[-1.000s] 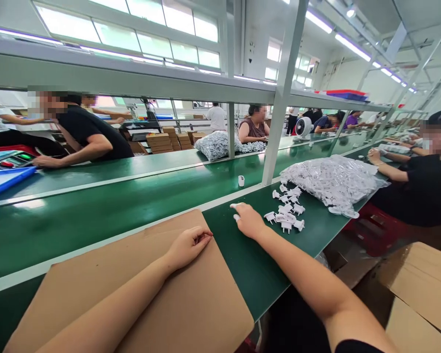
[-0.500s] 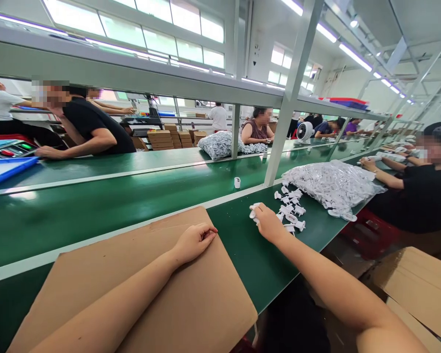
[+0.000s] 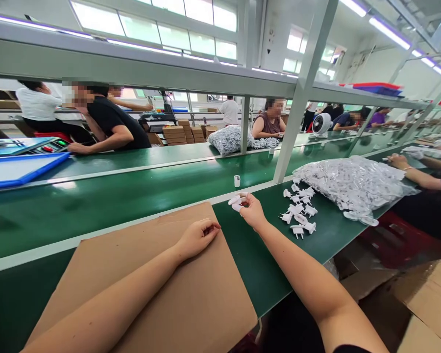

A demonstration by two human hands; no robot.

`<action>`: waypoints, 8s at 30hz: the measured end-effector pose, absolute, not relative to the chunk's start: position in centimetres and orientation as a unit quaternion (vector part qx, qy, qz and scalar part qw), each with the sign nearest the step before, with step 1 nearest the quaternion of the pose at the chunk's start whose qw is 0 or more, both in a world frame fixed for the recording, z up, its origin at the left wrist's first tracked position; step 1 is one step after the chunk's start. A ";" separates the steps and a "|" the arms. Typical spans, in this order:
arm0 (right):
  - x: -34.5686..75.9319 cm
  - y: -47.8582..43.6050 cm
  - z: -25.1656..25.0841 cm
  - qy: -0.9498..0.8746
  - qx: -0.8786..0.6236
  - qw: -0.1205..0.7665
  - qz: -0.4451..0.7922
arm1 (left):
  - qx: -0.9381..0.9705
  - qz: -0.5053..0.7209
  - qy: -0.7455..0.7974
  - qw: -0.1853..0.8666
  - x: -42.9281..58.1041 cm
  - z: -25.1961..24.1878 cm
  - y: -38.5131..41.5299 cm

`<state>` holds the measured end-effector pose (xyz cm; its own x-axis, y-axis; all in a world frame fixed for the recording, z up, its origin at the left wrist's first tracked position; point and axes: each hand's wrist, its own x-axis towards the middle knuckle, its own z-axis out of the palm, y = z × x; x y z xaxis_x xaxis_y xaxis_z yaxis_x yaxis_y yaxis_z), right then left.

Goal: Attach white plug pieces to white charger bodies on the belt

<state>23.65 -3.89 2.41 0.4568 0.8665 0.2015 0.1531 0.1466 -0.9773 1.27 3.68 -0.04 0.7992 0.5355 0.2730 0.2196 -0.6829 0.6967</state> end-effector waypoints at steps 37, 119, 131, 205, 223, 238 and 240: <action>25.1 -6.6 3.0 -0.585 -0.762 0.265 0.081 | 0.794 0.267 0.481 0.256 13.8 1.7 15.6; 22.7 -3.2 -2.0 -0.519 -0.652 0.508 0.219 | 0.817 0.202 0.536 0.068 2.0 -0.8 10.8; 22.6 -4.1 -1.1 -0.536 -0.651 0.496 0.205 | 0.866 0.077 0.484 0.104 2.0 -1.1 8.4; 20.3 -7.7 2.1 -0.687 -0.620 0.311 0.219 | 0.916 0.401 0.012 0.010 1.0 0.2 6.6; 20.3 -7.7 2.2 -0.689 -0.624 0.297 0.218 | 0.922 0.387 0.020 0.029 0.9 0.0 6.6; 20.2 -7.4 2.5 -0.571 -0.584 0.431 0.384 | 0.916 0.397 0.047 0.029 0.9 0.0 6.6; 20.8 -7.2 3.1 -0.443 -0.537 0.532 0.482 | 0.915 0.396 0.071 0.030 0.9 -0.1 6.7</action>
